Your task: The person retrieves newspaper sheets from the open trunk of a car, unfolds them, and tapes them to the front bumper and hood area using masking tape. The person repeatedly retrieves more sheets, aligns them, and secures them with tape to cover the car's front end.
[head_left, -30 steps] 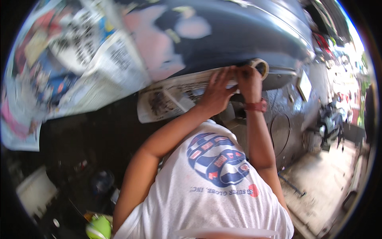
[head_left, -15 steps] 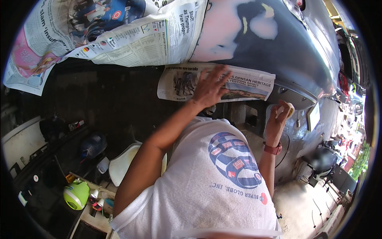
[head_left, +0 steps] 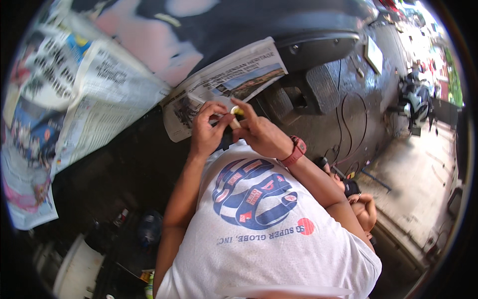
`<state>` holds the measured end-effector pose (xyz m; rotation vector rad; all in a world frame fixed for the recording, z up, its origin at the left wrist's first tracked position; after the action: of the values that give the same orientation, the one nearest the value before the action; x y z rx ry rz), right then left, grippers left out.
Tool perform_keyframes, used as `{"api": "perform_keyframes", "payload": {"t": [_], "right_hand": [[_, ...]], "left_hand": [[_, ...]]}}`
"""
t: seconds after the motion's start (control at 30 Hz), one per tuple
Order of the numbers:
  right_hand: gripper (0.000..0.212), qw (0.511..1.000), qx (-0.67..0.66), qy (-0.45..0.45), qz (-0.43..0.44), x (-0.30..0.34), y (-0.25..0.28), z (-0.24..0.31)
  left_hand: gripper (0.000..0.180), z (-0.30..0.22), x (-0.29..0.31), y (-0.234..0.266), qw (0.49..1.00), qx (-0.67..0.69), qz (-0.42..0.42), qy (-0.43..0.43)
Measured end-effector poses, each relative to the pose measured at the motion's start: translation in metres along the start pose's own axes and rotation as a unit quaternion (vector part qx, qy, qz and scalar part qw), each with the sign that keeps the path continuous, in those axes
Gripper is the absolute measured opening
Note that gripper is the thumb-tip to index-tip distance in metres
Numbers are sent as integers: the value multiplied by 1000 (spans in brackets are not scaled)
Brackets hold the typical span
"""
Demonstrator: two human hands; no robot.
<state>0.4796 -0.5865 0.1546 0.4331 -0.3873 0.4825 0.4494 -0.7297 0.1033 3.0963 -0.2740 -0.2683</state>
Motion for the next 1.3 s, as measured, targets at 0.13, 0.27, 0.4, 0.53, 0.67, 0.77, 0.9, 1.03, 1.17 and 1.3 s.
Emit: {"api": "perform_keyframes", "payload": {"t": [0.13, 0.27, 0.4, 0.53, 0.67, 0.77, 0.9, 1.03, 1.17, 1.3], "right_hand": [[37, 975, -149, -123, 105, -3, -20, -57], [15, 996, 26, 17, -80, 3, 5, -61], [17, 962, 51, 181, -199, 43, 33, -48], [45, 961, -146, -24, -232, 41, 102, -131], [37, 971, -186, -40, -141, 25, 120, -178], [25, 960, -211, -48, -175, 29, 135, -220], [18, 910, -219, -61, -346, 47, 180, -277], [23, 919, -124, -88, -364, 39, 199, -302], [29, 917, -132, -72, -370, 12, 201, -293], [42, 893, -129, -71, -426, -11, 202, -286]], "left_hand": [[20, -6, 5, 27, 989, -138, -7, 55], [20, -36, -2, 18, 959, -278, 8, -52], [15, -59, -26, 11, 898, -427, -59, -81], [6, -80, -32, -78, 865, -452, 105, -193], [9, -69, -31, -173, 891, -370, 191, -181], [16, -52, -43, -202, 886, -388, 202, -154], [47, -42, -57, -195, 779, -577, 124, -211], [73, 22, -55, -213, 663, -647, 321, -196], [89, 73, -54, -221, 620, -665, 385, -160], [90, 94, -45, -221, 596, -688, 394, -128]]}}
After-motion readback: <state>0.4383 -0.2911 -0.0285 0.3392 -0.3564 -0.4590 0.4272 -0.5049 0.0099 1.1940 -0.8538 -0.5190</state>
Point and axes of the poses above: each hand's wrist, its own x-axis away from the middle knuckle, its own y-axis out of the back of the hand, z = x × y, the point moved 10 cm from there along -x, towards the middle knuckle, and after that the axes turned 12 degrees about -y, right-handed, at the moved point
